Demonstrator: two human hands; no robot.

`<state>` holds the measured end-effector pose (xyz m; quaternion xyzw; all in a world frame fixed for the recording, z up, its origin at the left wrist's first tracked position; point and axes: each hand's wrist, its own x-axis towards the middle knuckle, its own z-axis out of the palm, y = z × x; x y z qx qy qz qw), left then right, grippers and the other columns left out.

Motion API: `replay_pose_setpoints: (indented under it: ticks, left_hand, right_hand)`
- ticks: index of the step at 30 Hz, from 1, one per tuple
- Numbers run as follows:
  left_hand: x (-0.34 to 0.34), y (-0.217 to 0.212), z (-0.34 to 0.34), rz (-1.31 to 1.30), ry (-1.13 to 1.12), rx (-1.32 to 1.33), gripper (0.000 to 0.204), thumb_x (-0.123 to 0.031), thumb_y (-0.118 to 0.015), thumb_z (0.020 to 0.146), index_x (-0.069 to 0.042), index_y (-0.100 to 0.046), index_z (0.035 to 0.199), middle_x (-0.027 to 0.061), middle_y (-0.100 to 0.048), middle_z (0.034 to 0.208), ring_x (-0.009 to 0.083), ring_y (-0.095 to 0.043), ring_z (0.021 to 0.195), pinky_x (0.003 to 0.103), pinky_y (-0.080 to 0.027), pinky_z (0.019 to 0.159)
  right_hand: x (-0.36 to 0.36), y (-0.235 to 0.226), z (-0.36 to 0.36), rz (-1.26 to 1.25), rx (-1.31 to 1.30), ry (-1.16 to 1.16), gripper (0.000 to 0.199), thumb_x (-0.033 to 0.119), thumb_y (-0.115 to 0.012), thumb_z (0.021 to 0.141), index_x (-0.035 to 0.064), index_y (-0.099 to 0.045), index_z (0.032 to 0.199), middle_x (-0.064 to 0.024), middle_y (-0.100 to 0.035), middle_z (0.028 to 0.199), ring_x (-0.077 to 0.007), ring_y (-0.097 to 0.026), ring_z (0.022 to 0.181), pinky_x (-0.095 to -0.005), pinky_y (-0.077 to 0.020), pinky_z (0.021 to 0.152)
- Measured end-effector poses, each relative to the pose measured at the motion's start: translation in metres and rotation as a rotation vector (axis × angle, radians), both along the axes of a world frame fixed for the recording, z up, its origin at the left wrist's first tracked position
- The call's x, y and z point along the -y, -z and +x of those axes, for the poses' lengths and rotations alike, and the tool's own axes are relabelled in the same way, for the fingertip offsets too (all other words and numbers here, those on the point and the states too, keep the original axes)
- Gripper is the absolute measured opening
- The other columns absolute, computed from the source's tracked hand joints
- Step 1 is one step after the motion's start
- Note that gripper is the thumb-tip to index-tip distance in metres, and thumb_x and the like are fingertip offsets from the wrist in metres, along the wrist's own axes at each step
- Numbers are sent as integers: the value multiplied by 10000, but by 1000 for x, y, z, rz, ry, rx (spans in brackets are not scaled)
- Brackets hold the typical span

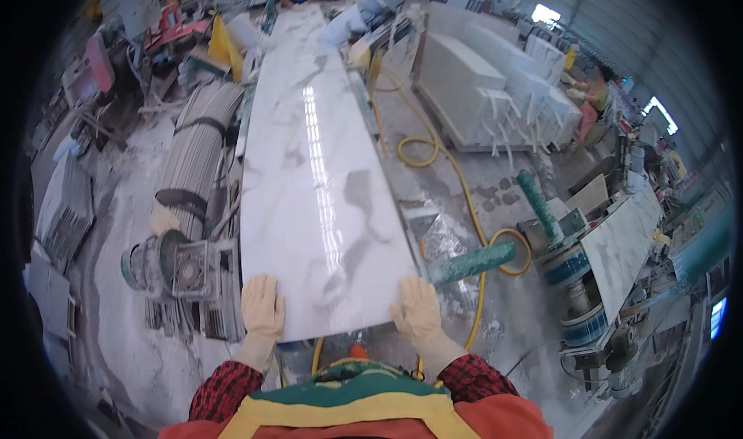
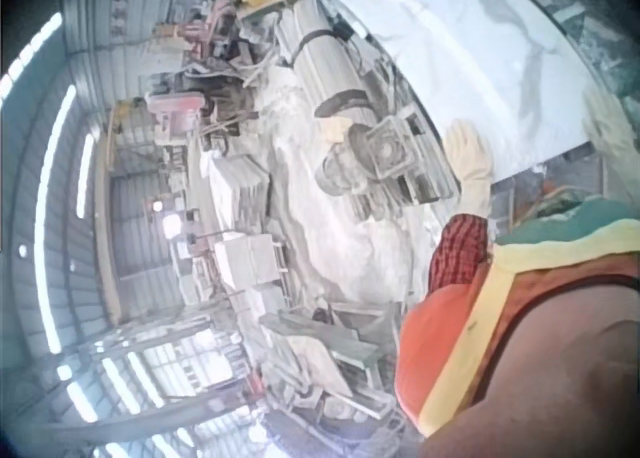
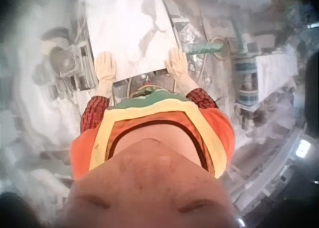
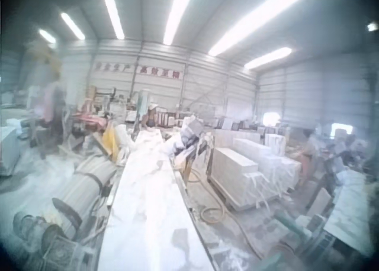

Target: The person repeatedly picks up large white marble-like slabs from a conveyor belt, lifts them, and places them back down or onto a stack. The person wears gloves and an apron while performing this repetitive handling task in a factory setting.

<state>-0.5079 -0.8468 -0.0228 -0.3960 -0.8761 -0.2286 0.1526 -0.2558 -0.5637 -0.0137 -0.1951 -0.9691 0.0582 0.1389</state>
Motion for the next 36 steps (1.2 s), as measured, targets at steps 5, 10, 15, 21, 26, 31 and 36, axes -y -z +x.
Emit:
replay_pose_setpoints:
  ticks: [5,10,15,21,26,31,36]
  left_hand:
    - [-2,-1,-1,-30,-4,-25,446,-245,-638,868,-45,-593,1265,215,-571,1337,422,-505,1271,540,-361,1112]
    - [-1,-3,-2,-33,-22,44,464,-235,-662,855,-47,-593,1274,224,-567,1347,421,-502,1282,537,-357,1116]
    - [-4,-12,-2,-58,-16,110,483,-231,-675,859,-40,-590,1295,233,-558,1367,426,-497,1297,543,-350,1121]
    - [-2,-16,0,-85,-21,161,489,-210,-667,864,-18,-586,1306,244,-555,1368,444,-500,1290,564,-358,1105]
    - [-1,-19,2,-101,-34,222,513,-229,-669,869,-22,-580,1330,249,-556,1381,448,-499,1302,574,-351,1112]
    - [2,-17,6,-118,-42,178,520,-240,-673,867,-33,-581,1336,249,-557,1384,447,-500,1304,573,-351,1117]
    - [3,-22,6,-101,-26,192,500,-236,-671,861,-35,-589,1312,245,-560,1370,445,-501,1293,567,-353,1116]
  right_hand:
    - [-12,-11,-24,28,23,-34,646,348,-664,886,-27,-501,1386,-254,-510,1392,-446,-451,1305,-548,-324,1142]
    - [-53,5,-91,145,-46,-71,607,360,-654,898,0,-534,1371,-221,-529,1372,-426,-461,1289,-544,-336,1137]
    - [-107,27,-173,232,-159,-53,581,366,-616,931,33,-543,1403,-194,-554,1378,-413,-464,1314,-533,-322,1160]
    - [-146,24,-245,225,-93,-49,573,396,-571,955,56,-538,1415,-170,-548,1401,-379,-461,1327,-508,-304,1172]
    - [-170,22,-275,226,-67,-94,534,382,-579,949,61,-552,1375,-154,-553,1383,-344,-480,1289,-472,-349,1127]
    - [-170,19,-276,229,-55,-45,534,374,-577,955,57,-554,1383,-150,-560,1394,-332,-480,1313,-477,-331,1157]
    - [-146,18,-244,127,-65,48,598,386,-554,976,29,-513,1454,-179,-532,1465,-365,-441,1382,-520,-271,1214]
